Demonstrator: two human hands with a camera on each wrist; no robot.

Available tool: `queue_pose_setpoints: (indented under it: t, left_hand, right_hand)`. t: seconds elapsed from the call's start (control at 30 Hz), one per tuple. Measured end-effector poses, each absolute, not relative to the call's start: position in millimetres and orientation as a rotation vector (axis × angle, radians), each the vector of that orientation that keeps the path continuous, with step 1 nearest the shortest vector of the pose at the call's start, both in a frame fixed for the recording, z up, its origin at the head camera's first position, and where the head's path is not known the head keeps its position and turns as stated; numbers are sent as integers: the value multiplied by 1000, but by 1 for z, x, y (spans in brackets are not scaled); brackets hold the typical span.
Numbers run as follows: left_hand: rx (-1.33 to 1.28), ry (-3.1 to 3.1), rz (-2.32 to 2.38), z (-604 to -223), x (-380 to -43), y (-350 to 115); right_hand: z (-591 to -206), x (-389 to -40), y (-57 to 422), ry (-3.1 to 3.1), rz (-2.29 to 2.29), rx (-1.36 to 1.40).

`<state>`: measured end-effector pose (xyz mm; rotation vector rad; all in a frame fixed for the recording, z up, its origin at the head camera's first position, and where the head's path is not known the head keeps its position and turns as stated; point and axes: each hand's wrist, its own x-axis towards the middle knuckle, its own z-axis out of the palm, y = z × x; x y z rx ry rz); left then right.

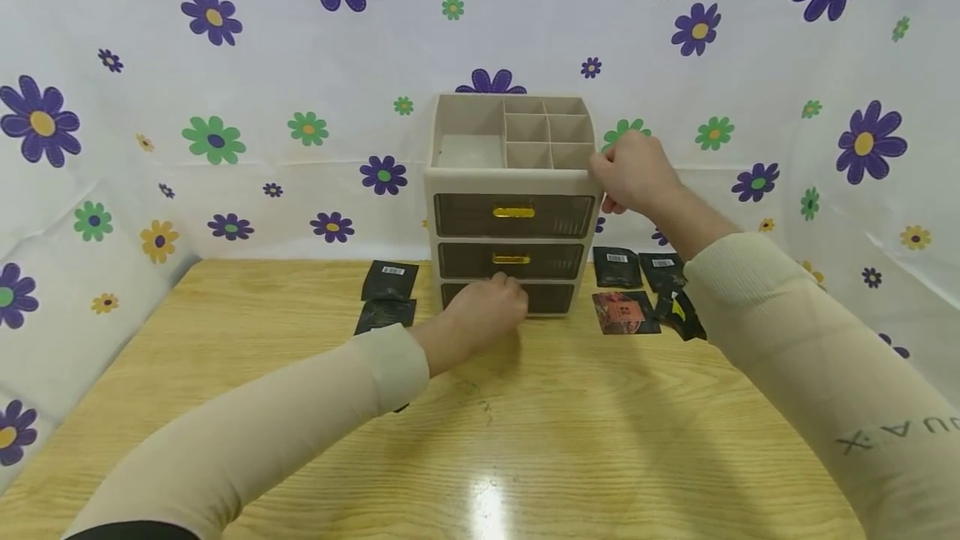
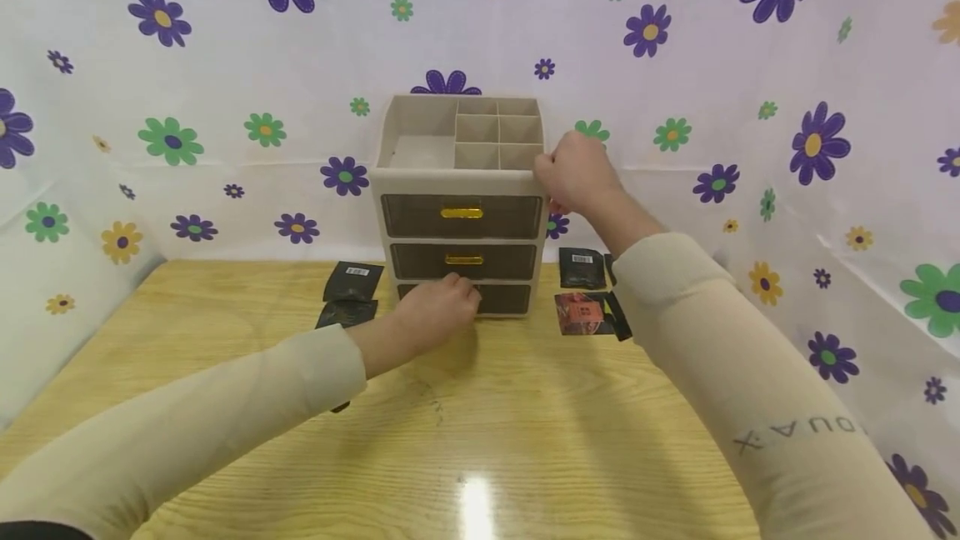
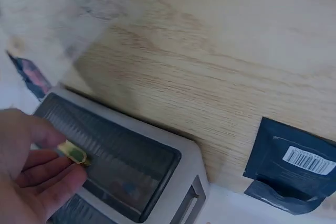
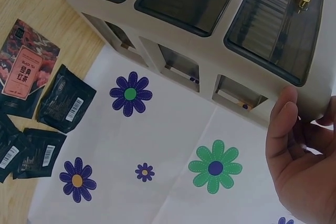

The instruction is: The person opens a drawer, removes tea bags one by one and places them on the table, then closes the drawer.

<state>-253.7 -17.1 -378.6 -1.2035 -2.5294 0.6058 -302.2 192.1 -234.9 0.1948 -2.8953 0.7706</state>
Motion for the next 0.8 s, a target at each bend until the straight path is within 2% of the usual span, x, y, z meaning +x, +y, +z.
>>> queue_pose_setpoints:
  t: [0.23, 0.57, 0.8]
  left_hand:
    - [-1227, -2513, 421, -357, -247, -38]
    - [-1176, -2313, 94, -341, -248, -123]
    - [-939, -2540, -60, -326, -243, -189]
  right_hand:
    - [-242, -302, 200, -2862, 793, 205]
    - [-275, -289, 228, -2856, 897, 332]
    - [-308, -262, 287, -3015, 290, 512]
